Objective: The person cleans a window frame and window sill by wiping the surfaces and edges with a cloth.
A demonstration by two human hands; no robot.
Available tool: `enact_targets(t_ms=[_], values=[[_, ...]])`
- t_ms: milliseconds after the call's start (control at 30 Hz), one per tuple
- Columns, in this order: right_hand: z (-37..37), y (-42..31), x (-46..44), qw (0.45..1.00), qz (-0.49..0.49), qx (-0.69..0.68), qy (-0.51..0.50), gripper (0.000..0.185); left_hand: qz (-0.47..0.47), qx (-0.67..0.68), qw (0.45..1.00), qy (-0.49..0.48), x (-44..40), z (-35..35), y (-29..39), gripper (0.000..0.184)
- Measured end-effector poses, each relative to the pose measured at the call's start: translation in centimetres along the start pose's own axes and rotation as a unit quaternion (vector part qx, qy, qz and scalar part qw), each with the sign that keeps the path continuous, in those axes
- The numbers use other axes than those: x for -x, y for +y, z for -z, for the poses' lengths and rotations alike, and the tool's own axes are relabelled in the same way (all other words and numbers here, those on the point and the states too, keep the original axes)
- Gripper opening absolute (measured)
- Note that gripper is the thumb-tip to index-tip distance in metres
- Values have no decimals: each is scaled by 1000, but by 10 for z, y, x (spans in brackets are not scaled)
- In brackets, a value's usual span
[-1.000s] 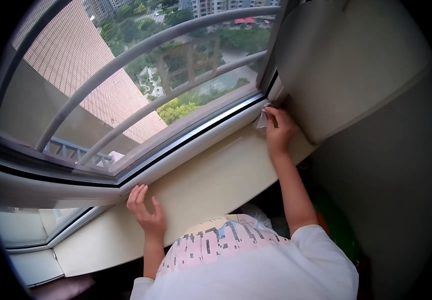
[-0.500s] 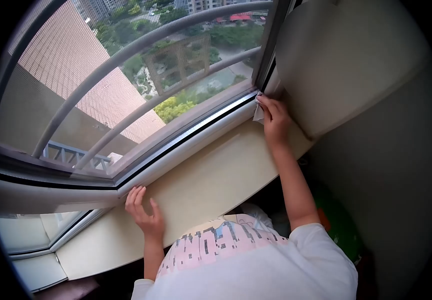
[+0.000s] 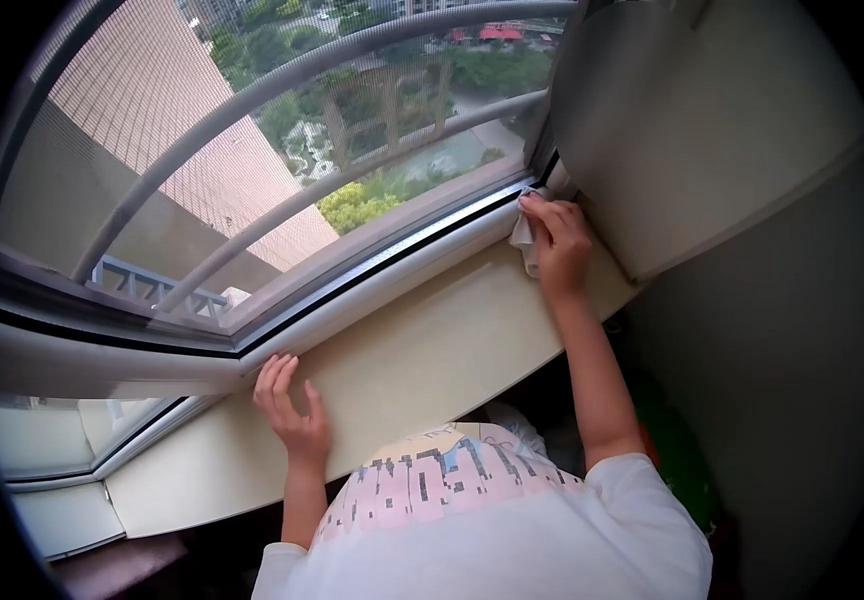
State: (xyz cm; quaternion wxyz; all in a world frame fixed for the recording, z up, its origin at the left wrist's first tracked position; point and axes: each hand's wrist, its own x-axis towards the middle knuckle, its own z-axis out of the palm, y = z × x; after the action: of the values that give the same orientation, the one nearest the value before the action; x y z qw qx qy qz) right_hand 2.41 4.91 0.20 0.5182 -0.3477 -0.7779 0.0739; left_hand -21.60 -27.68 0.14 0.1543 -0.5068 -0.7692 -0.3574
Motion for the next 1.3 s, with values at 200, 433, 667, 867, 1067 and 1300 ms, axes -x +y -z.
enact_targets(t_ms=[200,433,667,867,1067,1300], values=[[-8,-28,2,999,43,18,-14,26,4,0,1000,3,0,0,0,39],[-15,-39,1,997,49,-46,-32,26,15,6,1000,9,1,2,-5,39],[-15,-50,2,992,68,-71,-79,25,26,16,999,23,2,2,-6,39],[-42,-102,17,975,161,-128,-86,26,32,13,999,29,0,4,-3,38],[-35,-89,11,982,138,-100,-80,23,32,26,996,77,8,6,-14,40],[-70,-150,39,964,184,-161,-104,30,259,121,930,230,14,8,-36,70]])
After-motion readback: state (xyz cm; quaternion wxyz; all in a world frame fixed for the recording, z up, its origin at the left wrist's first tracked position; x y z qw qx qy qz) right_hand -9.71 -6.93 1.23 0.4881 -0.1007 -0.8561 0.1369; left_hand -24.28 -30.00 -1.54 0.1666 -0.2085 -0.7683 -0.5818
